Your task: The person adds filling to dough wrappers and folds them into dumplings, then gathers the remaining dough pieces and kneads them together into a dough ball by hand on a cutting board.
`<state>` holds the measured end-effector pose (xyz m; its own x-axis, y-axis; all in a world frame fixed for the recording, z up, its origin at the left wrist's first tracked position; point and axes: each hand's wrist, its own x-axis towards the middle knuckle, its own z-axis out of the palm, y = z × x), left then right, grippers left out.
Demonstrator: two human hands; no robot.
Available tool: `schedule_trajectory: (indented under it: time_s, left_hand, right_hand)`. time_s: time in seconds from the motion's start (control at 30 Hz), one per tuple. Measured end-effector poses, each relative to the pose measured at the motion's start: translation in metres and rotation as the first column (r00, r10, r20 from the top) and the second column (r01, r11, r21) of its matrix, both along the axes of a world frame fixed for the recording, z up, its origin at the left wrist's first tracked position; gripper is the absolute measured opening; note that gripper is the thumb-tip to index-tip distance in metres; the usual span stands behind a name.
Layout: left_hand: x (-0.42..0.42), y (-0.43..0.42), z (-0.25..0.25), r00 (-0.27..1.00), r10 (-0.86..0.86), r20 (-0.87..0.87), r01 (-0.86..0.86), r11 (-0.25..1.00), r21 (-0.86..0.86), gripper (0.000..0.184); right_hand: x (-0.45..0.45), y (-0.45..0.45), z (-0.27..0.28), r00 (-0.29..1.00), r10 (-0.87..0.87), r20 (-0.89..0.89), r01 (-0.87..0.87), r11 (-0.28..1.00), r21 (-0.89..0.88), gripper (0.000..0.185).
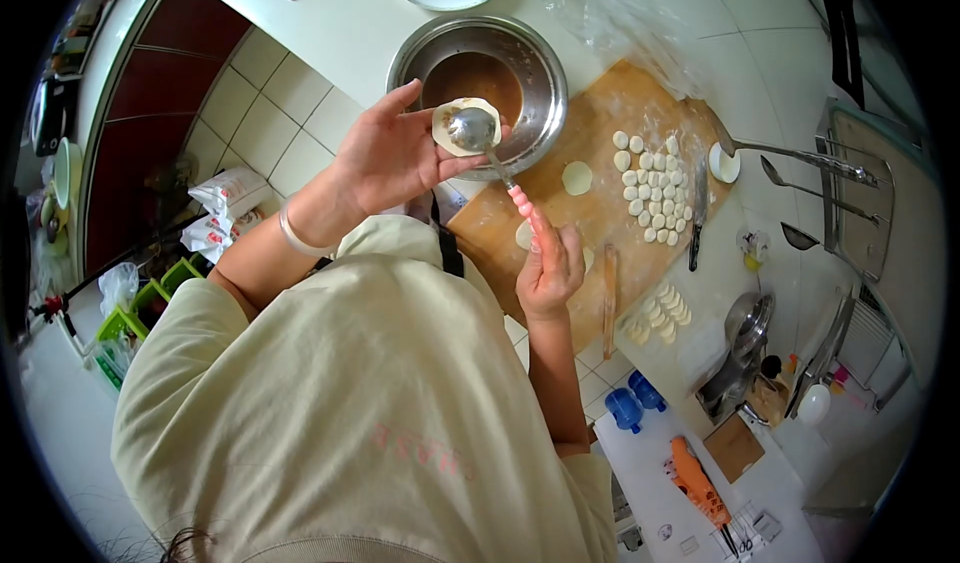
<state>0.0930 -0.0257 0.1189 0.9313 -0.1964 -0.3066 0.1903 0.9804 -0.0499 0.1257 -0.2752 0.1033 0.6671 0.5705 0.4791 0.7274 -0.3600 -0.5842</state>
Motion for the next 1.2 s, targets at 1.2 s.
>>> schedule_trajectory:
  time_s: [1.2]
  left_hand:
    - [0.007, -0.006, 0.030, 0.983, -0.177, 0.053, 0.175, 0.984, 0.043, 0.059]
  right_hand:
    - [0.060, 0.050, 0.044, 0.899, 0.209, 0.385, -0.223, 0.975, -0.008, 0.038]
